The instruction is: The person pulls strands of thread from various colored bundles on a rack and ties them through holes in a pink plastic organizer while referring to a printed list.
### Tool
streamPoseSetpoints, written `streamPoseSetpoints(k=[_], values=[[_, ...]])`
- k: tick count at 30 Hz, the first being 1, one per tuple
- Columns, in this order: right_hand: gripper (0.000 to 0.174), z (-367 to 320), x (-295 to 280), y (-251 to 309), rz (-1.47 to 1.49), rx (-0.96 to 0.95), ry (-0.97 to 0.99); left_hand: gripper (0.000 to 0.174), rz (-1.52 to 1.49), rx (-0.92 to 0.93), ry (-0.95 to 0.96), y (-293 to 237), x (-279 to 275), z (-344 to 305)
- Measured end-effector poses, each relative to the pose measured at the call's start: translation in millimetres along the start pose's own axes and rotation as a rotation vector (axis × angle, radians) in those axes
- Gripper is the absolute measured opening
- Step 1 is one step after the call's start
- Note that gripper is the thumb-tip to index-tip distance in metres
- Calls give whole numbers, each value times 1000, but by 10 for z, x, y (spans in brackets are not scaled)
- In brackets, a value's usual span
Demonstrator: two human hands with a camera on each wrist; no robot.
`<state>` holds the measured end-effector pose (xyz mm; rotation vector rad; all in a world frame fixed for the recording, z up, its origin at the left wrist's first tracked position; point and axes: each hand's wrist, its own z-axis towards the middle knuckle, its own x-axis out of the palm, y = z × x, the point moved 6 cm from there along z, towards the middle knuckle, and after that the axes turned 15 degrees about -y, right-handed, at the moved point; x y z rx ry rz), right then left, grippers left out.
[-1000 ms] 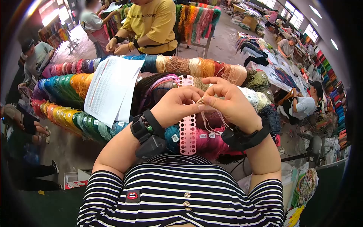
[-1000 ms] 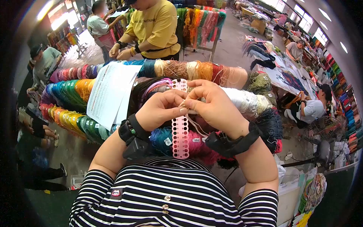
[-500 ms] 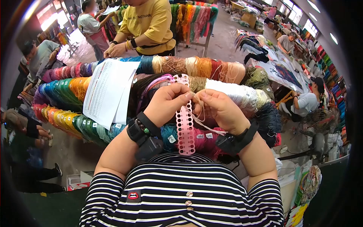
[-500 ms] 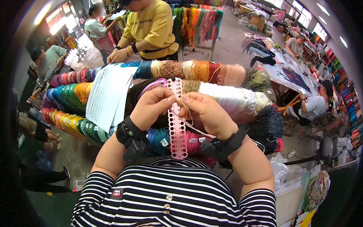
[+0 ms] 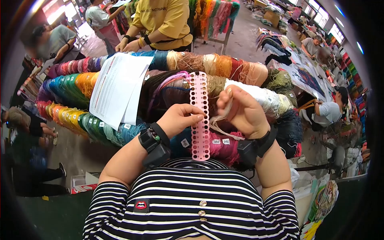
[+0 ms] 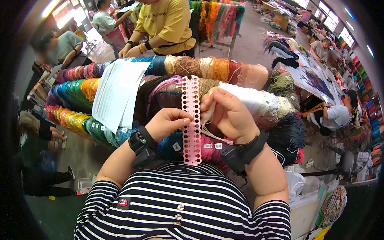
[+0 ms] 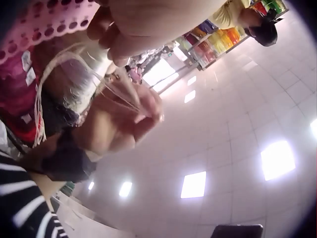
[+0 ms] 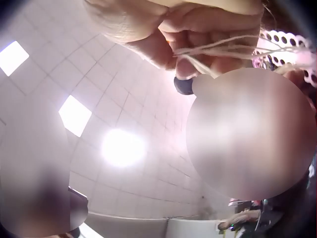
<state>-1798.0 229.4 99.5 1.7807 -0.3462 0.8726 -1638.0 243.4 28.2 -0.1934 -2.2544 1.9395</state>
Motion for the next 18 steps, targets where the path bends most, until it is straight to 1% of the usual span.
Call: streamPoseSetpoints(k=[2, 3, 4, 6, 7, 9, 12, 13, 16, 18], values=[[14, 159, -249, 74, -218, -36, -111, 19, 108, 30, -147, 77, -201, 64], [12, 203, -300, 72, -389, -92, -291, 18, 163, 17, -214, 63, -302, 95], [12, 285, -366, 21, -491, -145, -363, 17, 219, 7, -281, 51, -396, 137], [15, 417, -385, -131, -615, -85, -332, 16, 84, -71, -354, 142, -473, 272], [16, 503, -374, -206, -672, -140, -319, 16, 21, -103, -347, 192, -479, 355], [19, 673, -347, -376, -784, -250, -291, 20, -28, -101, -354, 204, -449, 439], [17, 842, -349, -456, -1131, -292, -256, 27, -111, -41, -361, 199, -411, 526], [17, 888, -346, -478, -1181, -311, -251, 29, -136, -15, -362, 203, -407, 551], [19, 939, -393, -535, -1088, -147, -316, 33, -98, 56, -367, 182, -396, 606], [23, 946, -400, -540, -1040, -111, -364, 34, -70, 72, -374, 166, -396, 622]])
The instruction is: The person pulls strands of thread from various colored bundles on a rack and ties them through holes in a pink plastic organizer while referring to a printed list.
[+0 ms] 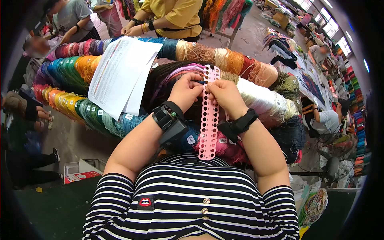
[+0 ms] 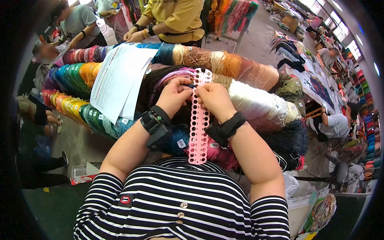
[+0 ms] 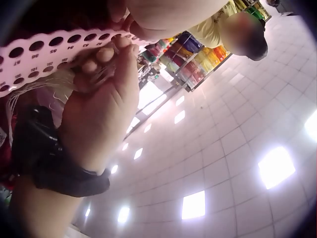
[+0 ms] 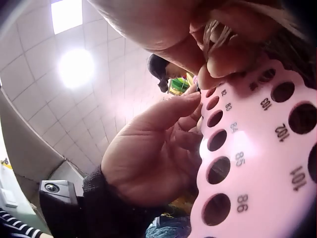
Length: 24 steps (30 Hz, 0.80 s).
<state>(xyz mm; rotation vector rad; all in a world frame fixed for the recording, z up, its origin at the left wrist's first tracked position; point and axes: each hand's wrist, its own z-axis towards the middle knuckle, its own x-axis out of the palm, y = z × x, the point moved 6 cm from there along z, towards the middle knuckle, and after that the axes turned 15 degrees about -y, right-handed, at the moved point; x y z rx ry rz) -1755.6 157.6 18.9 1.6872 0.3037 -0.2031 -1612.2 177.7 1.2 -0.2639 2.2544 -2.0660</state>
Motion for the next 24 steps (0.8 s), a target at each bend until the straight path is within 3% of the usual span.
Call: streamPoseSetpoints(k=[5, 14, 18, 19, 23, 24], values=[[27, 37, -21, 0, 29, 48, -8, 34, -72, 27, 53, -18, 34, 34], [31, 113, -15, 76, -310, -202, -21, 38, -31, 106, 78, -38, 64, 93], [19, -13, -2, 80, 34, 9, 39, 40, 282, 320, 6, -160, -104, 92], [17, -10, -5, 42, 79, 24, 44, 40, 265, 311, 3, -184, -161, 81], [12, 47, -23, -103, 129, 47, 76, 38, -445, -178, 162, -218, -102, -50], [11, 67, -19, -104, 124, 28, 71, 38, -476, -174, 158, -216, -85, -45]])
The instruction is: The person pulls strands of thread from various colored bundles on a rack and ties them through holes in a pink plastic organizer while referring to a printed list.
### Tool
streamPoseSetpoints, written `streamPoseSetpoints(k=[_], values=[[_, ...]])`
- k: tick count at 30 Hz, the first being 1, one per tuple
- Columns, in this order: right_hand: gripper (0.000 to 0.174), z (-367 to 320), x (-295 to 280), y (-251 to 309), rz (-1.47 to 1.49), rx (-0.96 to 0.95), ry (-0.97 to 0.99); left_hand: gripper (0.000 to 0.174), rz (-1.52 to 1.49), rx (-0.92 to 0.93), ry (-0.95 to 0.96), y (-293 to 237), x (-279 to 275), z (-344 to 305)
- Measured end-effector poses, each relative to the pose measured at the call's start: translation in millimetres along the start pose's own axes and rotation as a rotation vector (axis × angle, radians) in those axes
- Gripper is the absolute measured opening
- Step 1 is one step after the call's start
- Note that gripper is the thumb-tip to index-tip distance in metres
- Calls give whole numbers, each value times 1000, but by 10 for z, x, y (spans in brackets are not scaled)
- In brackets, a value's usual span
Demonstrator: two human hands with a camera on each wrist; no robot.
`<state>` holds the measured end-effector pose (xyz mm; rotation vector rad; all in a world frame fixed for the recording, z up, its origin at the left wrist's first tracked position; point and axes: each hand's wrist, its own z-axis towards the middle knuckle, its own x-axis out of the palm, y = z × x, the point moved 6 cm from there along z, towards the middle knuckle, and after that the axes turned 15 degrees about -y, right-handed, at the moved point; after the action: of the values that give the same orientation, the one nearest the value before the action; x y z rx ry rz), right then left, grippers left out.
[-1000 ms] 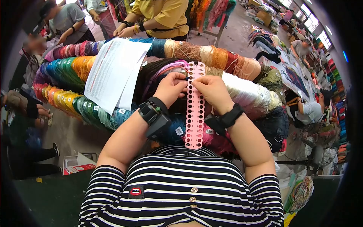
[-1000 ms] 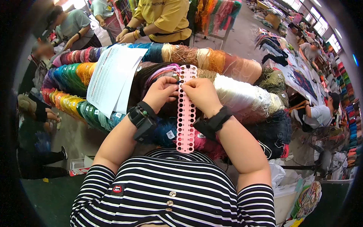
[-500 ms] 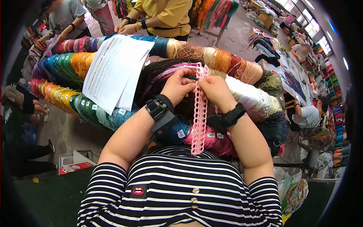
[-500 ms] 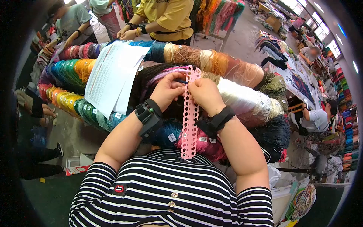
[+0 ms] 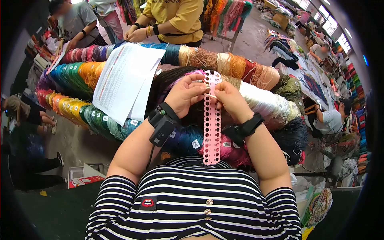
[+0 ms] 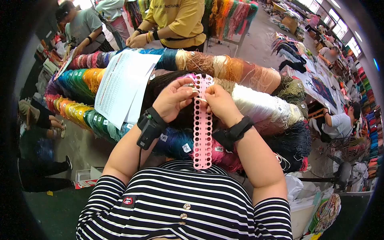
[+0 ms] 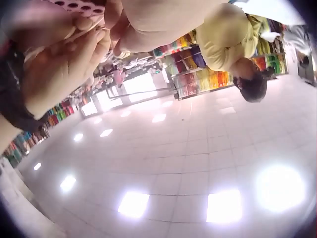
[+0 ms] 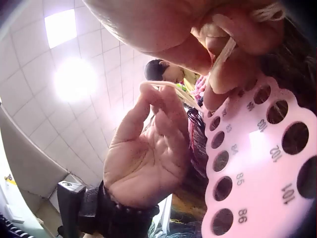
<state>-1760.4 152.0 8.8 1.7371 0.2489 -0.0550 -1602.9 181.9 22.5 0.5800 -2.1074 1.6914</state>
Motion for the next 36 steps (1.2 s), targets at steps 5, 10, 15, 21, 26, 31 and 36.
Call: streamPoseSetpoints(k=[5, 10, 15, 21, 26, 31, 36], values=[[11, -53, -30, 20, 19, 62, -21, 38, -28, -10, 14, 29, 31, -2], [12, -80, -24, 18, 28, 68, -10, 37, 131, 82, -7, 9, 48, 12], [16, -97, -40, 51, 24, 54, -16, 38, 52, 27, 6, -5, 155, -88], [18, -43, -25, 9, 13, 59, 22, 38, -16, -43, 32, 18, 144, -76], [17, -133, -90, 64, 198, 120, 30, 48, 67, 35, 87, 97, 148, -45], [15, -257, -118, 213, 339, 84, 49, 55, 189, 140, 106, 185, 229, -15], [20, -147, -374, 0, -170, -135, -173, 57, 732, 435, 96, 49, 204, -46]])
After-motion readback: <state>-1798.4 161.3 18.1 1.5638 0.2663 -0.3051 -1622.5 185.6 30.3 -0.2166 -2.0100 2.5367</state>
